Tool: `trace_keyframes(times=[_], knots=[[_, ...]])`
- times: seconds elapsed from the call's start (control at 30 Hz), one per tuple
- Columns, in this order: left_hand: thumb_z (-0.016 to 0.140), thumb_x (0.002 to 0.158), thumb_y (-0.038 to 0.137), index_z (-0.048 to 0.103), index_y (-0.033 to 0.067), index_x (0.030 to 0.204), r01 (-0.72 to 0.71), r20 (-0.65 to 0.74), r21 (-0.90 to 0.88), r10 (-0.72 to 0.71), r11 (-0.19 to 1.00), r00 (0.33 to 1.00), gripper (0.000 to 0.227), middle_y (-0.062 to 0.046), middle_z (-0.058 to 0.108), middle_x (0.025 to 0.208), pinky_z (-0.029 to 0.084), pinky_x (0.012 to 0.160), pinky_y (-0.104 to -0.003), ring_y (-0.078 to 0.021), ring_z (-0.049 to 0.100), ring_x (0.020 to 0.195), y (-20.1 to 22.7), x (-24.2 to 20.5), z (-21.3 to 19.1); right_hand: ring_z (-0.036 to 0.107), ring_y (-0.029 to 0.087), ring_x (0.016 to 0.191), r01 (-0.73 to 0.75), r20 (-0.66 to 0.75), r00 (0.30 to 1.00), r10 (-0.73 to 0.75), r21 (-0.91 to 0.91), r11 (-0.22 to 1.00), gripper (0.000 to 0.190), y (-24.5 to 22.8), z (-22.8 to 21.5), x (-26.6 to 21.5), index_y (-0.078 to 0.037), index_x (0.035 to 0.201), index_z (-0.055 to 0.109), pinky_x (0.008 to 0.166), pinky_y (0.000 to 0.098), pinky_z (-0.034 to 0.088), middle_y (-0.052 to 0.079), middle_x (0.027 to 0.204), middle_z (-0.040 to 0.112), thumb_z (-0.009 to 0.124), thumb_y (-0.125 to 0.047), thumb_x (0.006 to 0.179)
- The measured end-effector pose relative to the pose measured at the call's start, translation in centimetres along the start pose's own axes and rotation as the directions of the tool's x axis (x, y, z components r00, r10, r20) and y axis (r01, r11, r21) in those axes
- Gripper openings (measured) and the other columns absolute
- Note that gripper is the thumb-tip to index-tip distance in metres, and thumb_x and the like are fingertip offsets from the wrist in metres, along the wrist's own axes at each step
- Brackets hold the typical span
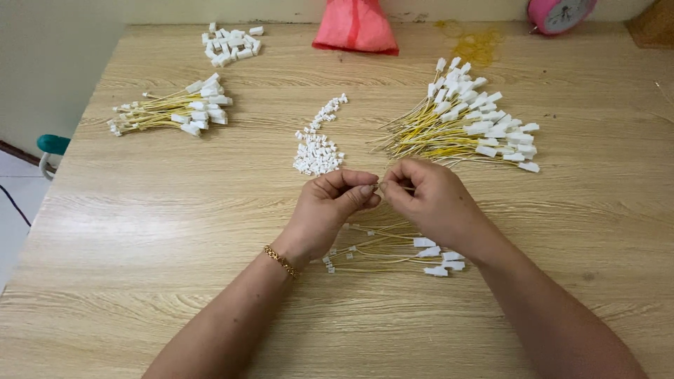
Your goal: Assembling white plastic connector housings onto the ends of pre-cut yellow wires.
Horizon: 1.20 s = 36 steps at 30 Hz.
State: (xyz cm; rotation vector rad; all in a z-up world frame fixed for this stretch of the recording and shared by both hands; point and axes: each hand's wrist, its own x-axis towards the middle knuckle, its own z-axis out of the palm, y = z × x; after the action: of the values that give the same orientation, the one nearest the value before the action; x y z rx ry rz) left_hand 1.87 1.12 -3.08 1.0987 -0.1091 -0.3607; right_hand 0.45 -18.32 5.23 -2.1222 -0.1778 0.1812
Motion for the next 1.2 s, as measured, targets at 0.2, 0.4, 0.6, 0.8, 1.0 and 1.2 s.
trace_keyframes(times=[0.2,0.4,0.6,0.8,1.0,1.2], knots=[[0.064,0.099,0.002,0.070,-0.0029,0.113,-0.040,-0.028,0.051,0.042,0.998,0.999,0.017,-0.010,0.074,0.105,0.062,0.091,-0.032,-0.0169,0.073,0.096,-0.1,0.1,0.1,0.055,0.006,0.070,0.055,0.026,0.998,-0.056,0.052,0.997,0.014,2.0,0.8,0.7,-0.004,0.096,0.068,0.062,0.0254,0.049,-0.003,0.078,0.064,0.065,-0.018,0.096],[0.064,0.099,0.004,0.071,-0.0014,0.113,-0.076,-0.014,0.152,0.079,0.985,0.997,0.017,-0.008,0.075,0.105,0.062,0.091,-0.030,-0.0148,0.072,0.096,0.9,-0.2,0.7,0.052,0.006,0.070,0.055,0.045,0.997,-0.062,0.134,0.989,0.014,2.4,1.0,1.0,-0.004,0.097,0.067,0.061,0.0262,0.046,-0.003,0.079,0.062,0.064,-0.017,0.097],[0.065,0.099,0.006,0.073,-0.0008,0.111,-0.075,-0.028,0.370,0.091,0.926,0.995,0.016,-0.006,0.076,0.099,0.061,0.086,-0.028,-0.0127,0.071,0.091,2.0,-0.4,1.1,0.062,0.009,0.073,-0.013,0.100,0.995,0.017,-0.043,0.999,0.018,-1.0,-0.1,0.0,-0.005,0.098,0.067,0.066,0.0283,0.052,0.000,0.081,0.070,0.062,-0.022,0.097],[0.070,0.091,0.012,0.077,0.0058,0.106,-0.118,0.058,0.826,0.126,0.551,0.990,0.018,-0.004,0.079,0.099,0.059,0.082,-0.027,-0.0116,0.073,0.090,5.1,-2.4,1.2,0.066,0.021,0.094,-0.121,-0.235,0.972,0.015,-0.446,0.887,0.018,3.9,-7.6,-0.1,-0.009,0.107,0.070,0.082,0.0371,0.054,0.008,0.104,0.068,0.062,-0.024,0.100],[0.075,0.085,0.018,0.079,0.0062,0.101,-0.125,0.124,0.950,0.022,0.287,0.992,0.020,-0.006,0.077,0.097,0.059,0.076,-0.030,-0.0161,0.072,0.084,5.0,-3.9,0.9,0.065,0.030,0.103,-0.187,-0.412,0.905,-0.104,-0.605,0.774,0.018,9.4,-11.8,-0.2,-0.012,0.103,0.076,0.089,0.0431,0.051,0.009,0.109,0.068,0.068,-0.024,0.092],[0.069,0.089,0.016,0.075,0.0047,0.109,0.020,0.007,0.853,-0.050,0.522,0.999,0.023,-0.005,0.073,0.108,0.063,0.076,-0.028,-0.0123,0.075,0.087,5.6,-3.6,1.7,0.063,0.030,0.106,-0.293,-0.460,0.887,-0.051,-0.644,0.707,0.029,12.2,-12.2,1.6,-0.011,0.120,0.070,0.089,0.0440,0.050,0.012,0.112,0.066,0.067,-0.024,0.093]])
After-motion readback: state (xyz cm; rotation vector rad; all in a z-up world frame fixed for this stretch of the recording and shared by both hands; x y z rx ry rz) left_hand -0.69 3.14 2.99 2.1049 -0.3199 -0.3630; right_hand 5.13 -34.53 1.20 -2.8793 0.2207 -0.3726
